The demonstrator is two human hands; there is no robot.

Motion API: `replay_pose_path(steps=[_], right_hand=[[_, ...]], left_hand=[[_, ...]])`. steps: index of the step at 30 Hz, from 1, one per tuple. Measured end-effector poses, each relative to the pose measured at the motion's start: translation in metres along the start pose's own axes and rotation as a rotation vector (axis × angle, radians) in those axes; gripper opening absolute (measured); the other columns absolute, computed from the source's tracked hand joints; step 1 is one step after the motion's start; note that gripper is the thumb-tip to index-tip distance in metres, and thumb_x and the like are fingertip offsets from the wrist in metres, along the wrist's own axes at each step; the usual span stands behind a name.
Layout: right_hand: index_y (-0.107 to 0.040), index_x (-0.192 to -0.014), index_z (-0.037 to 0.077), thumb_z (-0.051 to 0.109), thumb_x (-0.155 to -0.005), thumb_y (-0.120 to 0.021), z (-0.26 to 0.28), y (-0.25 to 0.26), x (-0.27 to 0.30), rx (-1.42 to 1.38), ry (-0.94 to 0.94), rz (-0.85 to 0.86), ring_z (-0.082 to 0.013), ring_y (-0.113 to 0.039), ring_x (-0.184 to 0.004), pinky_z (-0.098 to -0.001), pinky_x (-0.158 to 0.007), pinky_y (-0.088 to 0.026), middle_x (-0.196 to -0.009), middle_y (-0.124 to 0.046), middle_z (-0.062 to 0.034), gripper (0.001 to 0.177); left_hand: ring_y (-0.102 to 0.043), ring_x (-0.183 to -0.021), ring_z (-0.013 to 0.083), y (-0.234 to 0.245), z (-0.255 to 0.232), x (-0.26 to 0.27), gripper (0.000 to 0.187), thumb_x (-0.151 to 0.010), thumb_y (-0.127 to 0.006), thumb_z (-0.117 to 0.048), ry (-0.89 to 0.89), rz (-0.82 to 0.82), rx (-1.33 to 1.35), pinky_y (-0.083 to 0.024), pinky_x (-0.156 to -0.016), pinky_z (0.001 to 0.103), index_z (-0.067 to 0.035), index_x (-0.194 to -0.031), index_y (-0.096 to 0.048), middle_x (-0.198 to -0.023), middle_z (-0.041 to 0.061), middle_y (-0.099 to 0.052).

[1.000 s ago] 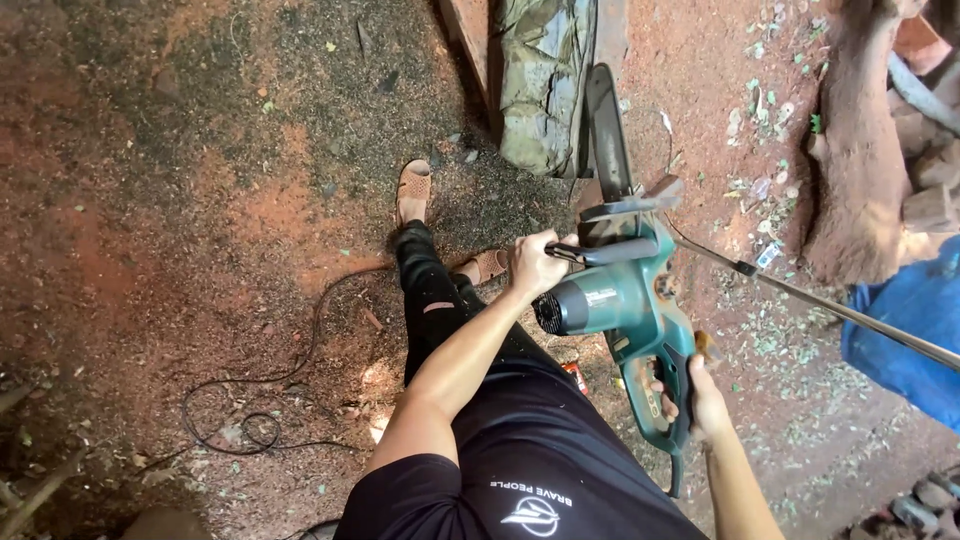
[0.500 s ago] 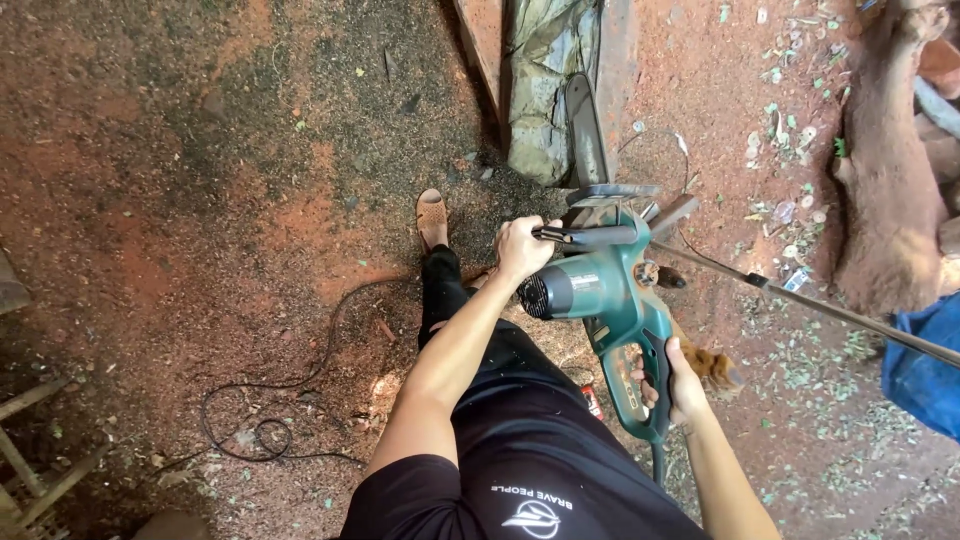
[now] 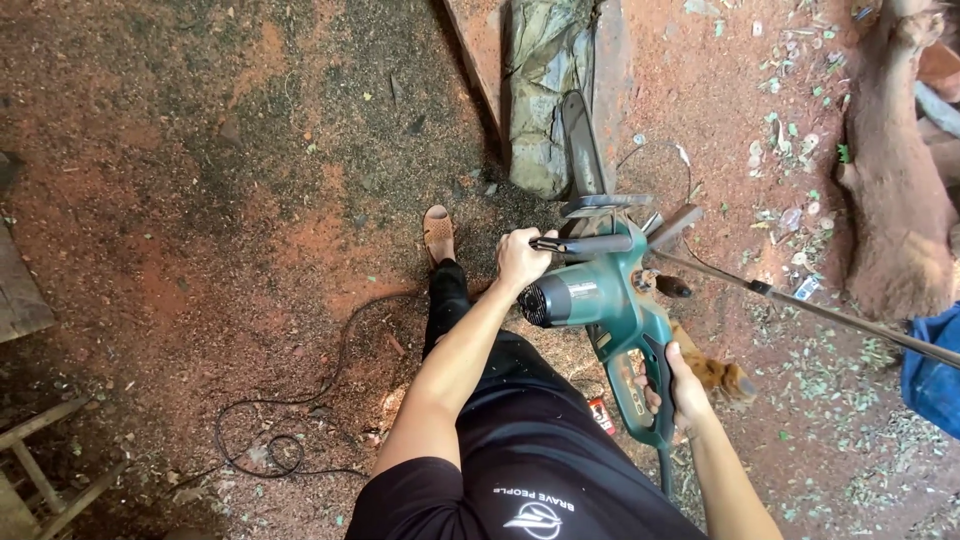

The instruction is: Using an electric chainsaw to cut through a piece of wood on the ground.

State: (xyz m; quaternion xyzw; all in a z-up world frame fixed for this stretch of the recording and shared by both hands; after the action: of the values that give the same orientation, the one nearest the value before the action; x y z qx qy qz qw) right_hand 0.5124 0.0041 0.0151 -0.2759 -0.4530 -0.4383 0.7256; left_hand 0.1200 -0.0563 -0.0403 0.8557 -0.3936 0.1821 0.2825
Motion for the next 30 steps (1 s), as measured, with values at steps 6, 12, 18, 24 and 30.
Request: replay_pose_path(steps=[6, 12, 18, 24, 30], right_hand=[[-0.060, -0.103, -0.010, 0.076, -0.102, -0.048, 0.015, -0.013, 0.008, 0.031, 0.023, -0.008, -0.0217, -0.046, -0.036, -0.0397, -0.029, -0.042, -0.086, -0.068, -0.0328, 0.086], [-0.059, -0.102, -0.012, 0.074, -0.103, -0.047, 0.017, -0.010, 0.009, 0.077, 0.038, -0.014, -0.0217, -0.046, -0.035, -0.0399, -0.028, -0.042, -0.086, -0.067, -0.0357, 0.087], [-0.059, -0.102, -0.012, 0.072, -0.104, -0.047, 0.017, -0.010, 0.013, 0.095, 0.046, -0.041, -0.0232, -0.046, -0.034, -0.0407, -0.028, -0.042, -0.085, -0.067, -0.0365, 0.085], [-0.058, -0.100, -0.014, 0.064, -0.105, -0.050, 0.020, -0.017, 0.035, 0.119, 0.049, -0.086, -0.0253, -0.046, -0.033, -0.0419, -0.027, -0.041, -0.083, -0.066, -0.0386, 0.079], [-0.068, -0.099, -0.015, 0.060, -0.101, -0.047, 0.023, -0.014, 0.064, 0.220, -0.037, -0.077, -0.0181, -0.051, -0.039, -0.0299, -0.030, -0.045, -0.082, -0.072, -0.0227, 0.077]], left_hand=[[-0.068, -0.071, 0.0416, -0.004, 0.013, 0.003, 0.038, -0.083, -0.071, -0.046, -0.016, -0.031, 0.026, -0.052, -0.066, 0.042, -0.013, -0.065, -0.066, -0.056, 0.015, -0.059], [-0.068, -0.073, 0.0413, -0.012, 0.021, 0.006, 0.038, -0.084, -0.071, -0.047, 0.006, -0.027, 0.057, -0.051, -0.067, 0.044, -0.014, -0.065, -0.065, -0.059, 0.015, -0.061], [-0.067, -0.069, 0.0408, -0.012, 0.024, 0.011, 0.039, -0.083, -0.073, -0.045, -0.001, -0.048, 0.075, -0.051, -0.065, 0.042, -0.013, -0.063, -0.064, -0.056, 0.015, -0.058], [-0.066, -0.066, 0.0399, -0.011, 0.027, 0.030, 0.040, -0.083, -0.075, -0.045, 0.010, -0.075, 0.092, -0.051, -0.064, 0.039, -0.012, -0.062, -0.064, -0.055, 0.014, -0.058], [-0.057, -0.051, 0.0214, -0.019, 0.046, 0.054, 0.050, -0.095, -0.068, -0.045, -0.134, -0.067, 0.060, -0.039, -0.051, 0.040, -0.017, -0.055, -0.055, -0.055, 0.002, -0.063]])
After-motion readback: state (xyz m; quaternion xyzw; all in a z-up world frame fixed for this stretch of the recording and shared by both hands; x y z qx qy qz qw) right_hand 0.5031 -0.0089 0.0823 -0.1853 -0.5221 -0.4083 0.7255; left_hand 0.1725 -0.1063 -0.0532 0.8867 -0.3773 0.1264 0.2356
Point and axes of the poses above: each hand's wrist, its own x-axis away from the middle knuckle, its own y-axis out of the back of the hand, z = x × y, the point moved 1 cm from there along -x, towards the middle knuckle
